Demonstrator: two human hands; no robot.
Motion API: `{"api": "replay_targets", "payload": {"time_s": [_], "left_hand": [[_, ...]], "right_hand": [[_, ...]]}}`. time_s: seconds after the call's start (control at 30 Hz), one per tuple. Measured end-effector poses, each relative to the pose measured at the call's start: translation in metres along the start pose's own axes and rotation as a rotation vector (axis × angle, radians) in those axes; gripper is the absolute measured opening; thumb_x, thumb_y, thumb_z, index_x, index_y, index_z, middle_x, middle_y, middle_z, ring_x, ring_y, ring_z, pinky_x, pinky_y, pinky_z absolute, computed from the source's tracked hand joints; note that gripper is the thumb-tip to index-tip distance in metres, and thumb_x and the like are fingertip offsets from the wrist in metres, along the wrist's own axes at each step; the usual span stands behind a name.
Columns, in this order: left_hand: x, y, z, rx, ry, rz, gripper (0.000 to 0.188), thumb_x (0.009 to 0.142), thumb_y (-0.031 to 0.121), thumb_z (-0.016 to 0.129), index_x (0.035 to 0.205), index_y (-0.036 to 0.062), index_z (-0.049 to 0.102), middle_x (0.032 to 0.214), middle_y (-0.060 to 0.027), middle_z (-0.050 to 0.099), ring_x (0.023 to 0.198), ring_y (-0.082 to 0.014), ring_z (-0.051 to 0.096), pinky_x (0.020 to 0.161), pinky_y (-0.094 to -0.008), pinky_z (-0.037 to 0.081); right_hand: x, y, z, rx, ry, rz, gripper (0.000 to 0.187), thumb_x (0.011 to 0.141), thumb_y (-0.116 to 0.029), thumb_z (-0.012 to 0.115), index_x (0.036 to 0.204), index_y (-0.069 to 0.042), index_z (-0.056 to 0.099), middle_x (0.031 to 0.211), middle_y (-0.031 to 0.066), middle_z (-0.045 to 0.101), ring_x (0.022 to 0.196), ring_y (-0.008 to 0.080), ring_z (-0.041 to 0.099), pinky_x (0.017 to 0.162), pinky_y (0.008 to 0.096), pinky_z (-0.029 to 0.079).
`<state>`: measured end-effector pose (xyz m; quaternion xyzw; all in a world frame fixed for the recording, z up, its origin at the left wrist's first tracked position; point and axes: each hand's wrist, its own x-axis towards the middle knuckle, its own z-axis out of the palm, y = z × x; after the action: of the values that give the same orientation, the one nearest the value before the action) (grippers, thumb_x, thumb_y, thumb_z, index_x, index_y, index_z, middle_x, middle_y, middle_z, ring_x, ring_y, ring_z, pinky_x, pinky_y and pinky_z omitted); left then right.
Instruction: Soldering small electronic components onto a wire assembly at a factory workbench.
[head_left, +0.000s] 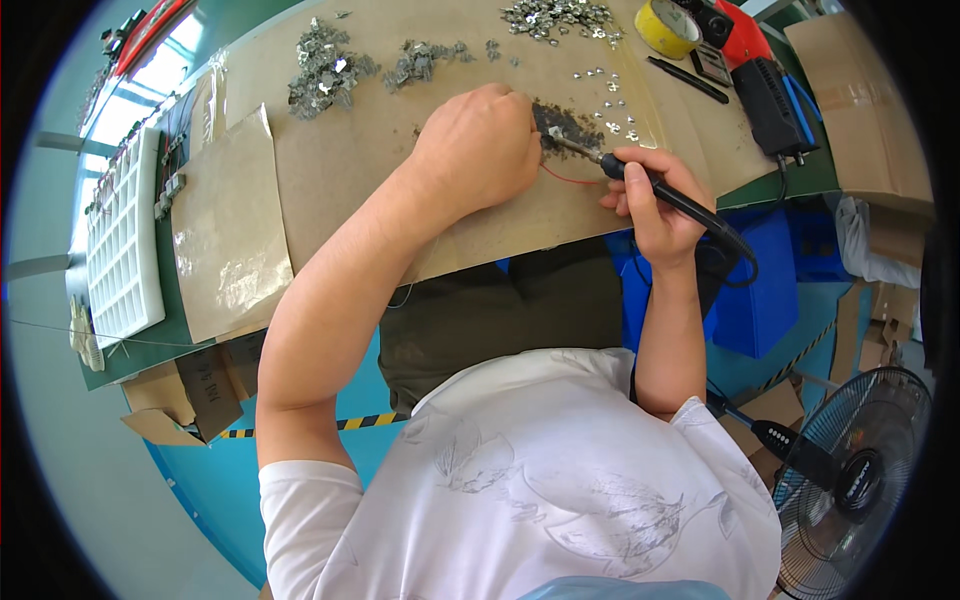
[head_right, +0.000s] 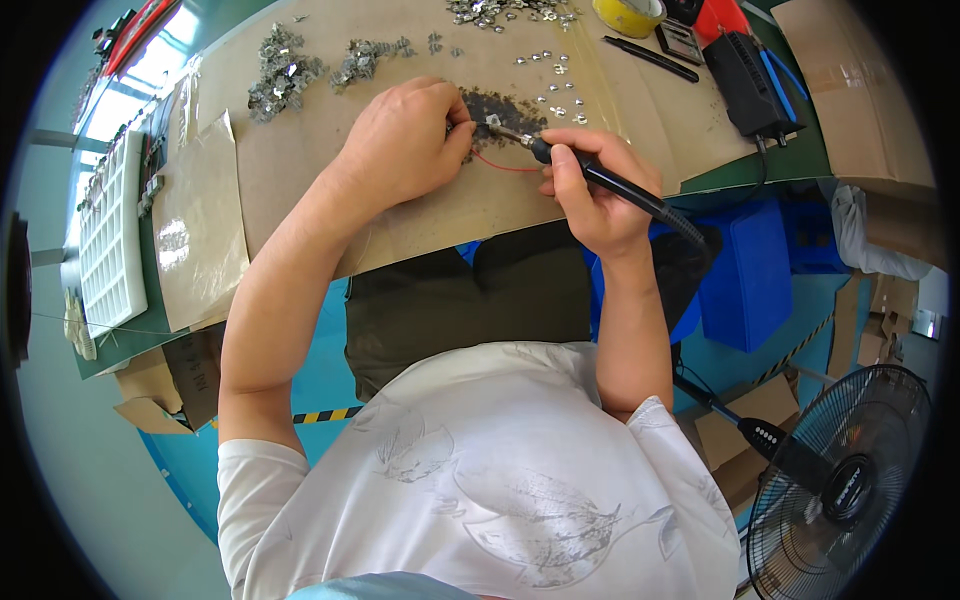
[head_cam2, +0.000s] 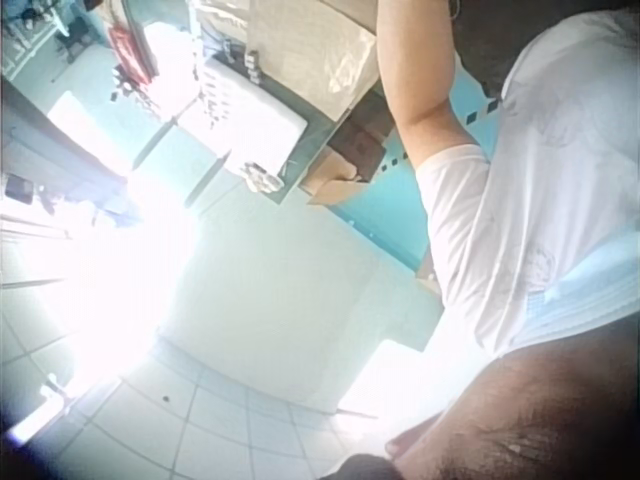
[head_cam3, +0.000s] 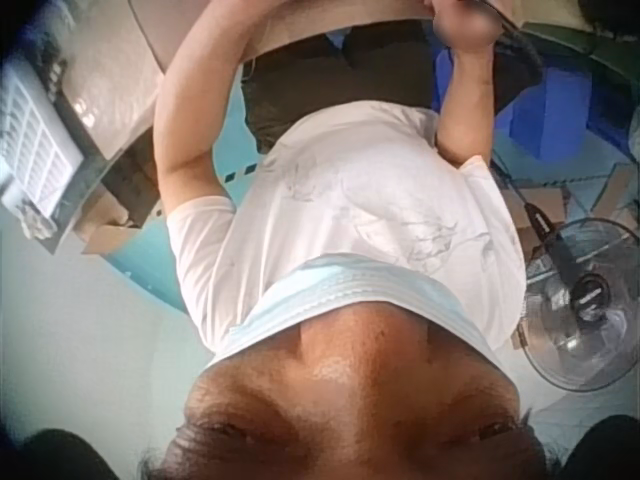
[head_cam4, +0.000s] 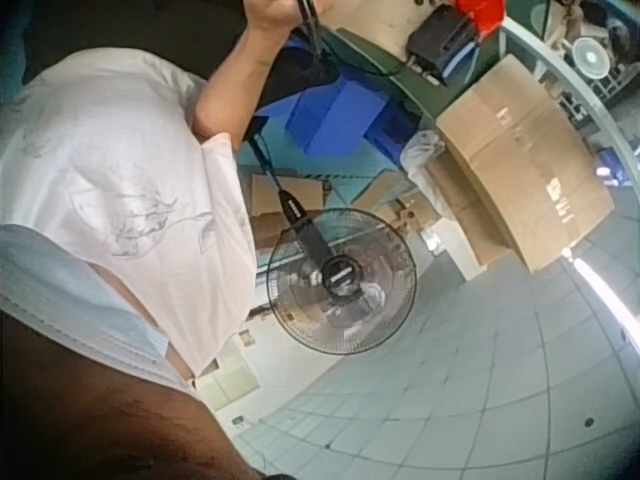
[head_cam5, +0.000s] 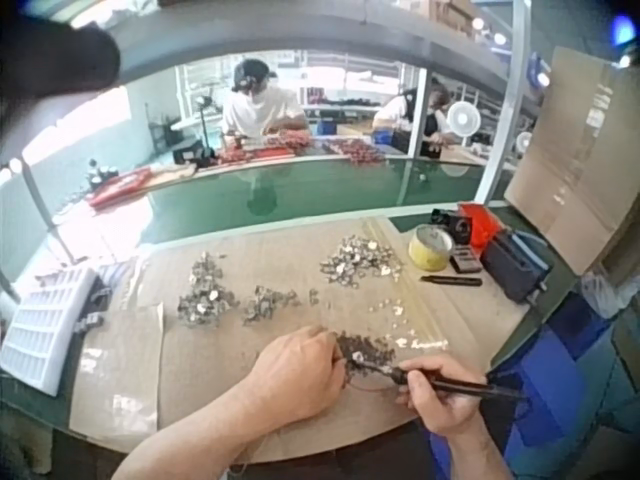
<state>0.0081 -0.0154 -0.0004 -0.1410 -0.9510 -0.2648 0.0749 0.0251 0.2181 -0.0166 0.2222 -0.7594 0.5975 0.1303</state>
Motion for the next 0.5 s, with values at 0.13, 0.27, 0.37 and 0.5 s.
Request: {"api": "replay_targets", "payload": {"time_s": [0.13, 0.27, 0.37, 0.5], "left_hand": [[0.0, 0.0, 0.002, 0.02, -0.005, 0.0, 0.016, 0.087, 0.017, 0.068, 0.088, 0.0018, 0.071, 0.092, -0.0172, 0.069, 0.089, -0.0384, 0.067, 0.082, -0.0464, 0.054], [0.001, 0.002, 0.0, 0.012, -0.011, 0.007, 0.016, 0.087, 0.017, 0.068, 0.088, 0.0021, 0.071, 0.092, -0.0171, 0.069, 0.09, -0.0381, 0.067, 0.082, -0.0464, 0.054], [0.0, 0.001, 0.0, 0.024, -0.01, -0.004, 0.016, 0.087, 0.017, 0.068, 0.088, 0.0022, 0.071, 0.093, -0.017, 0.069, 0.091, -0.0378, 0.067, 0.083, -0.0463, 0.054], [-0.001, 0.002, -0.001, 0.012, -0.017, -0.01, 0.015, 0.088, 0.017, 0.068, 0.089, 0.0024, 0.071, 0.094, -0.0168, 0.069, 0.092, -0.0379, 0.067, 0.083, -0.0462, 0.054]], "right_hand": [[0.001, -0.002, 0.0, -0.006, -0.007, -0.008, 0.016, 0.098, -0.002, 0.061, 0.107, 0.006, 0.071, 0.079, 0.0084, 0.069, 0.06, 0.0083, 0.063, 0.06, 0.0266, 0.061], [0.0, 0.004, -0.003, 0.006, -0.006, -0.013, 0.017, 0.099, -0.002, 0.06, 0.108, 0.007, 0.07, 0.08, 0.0093, 0.069, 0.06, 0.0086, 0.062, 0.061, 0.0286, 0.062], [-0.006, 0.007, -0.002, 0.059, 0.066, -0.022, 0.019, 0.101, -0.003, 0.057, 0.112, 0.008, 0.068, 0.082, 0.0105, 0.07, 0.06, 0.009, 0.061, 0.06, 0.0303, 0.063], [-0.003, 0.012, 0.002, 0.155, 0.164, -0.03, 0.016, 0.099, -0.003, 0.062, 0.111, 0.006, 0.07, 0.079, 0.0106, 0.071, 0.059, 0.0086, 0.064, 0.057, 0.0251, 0.06]]}}
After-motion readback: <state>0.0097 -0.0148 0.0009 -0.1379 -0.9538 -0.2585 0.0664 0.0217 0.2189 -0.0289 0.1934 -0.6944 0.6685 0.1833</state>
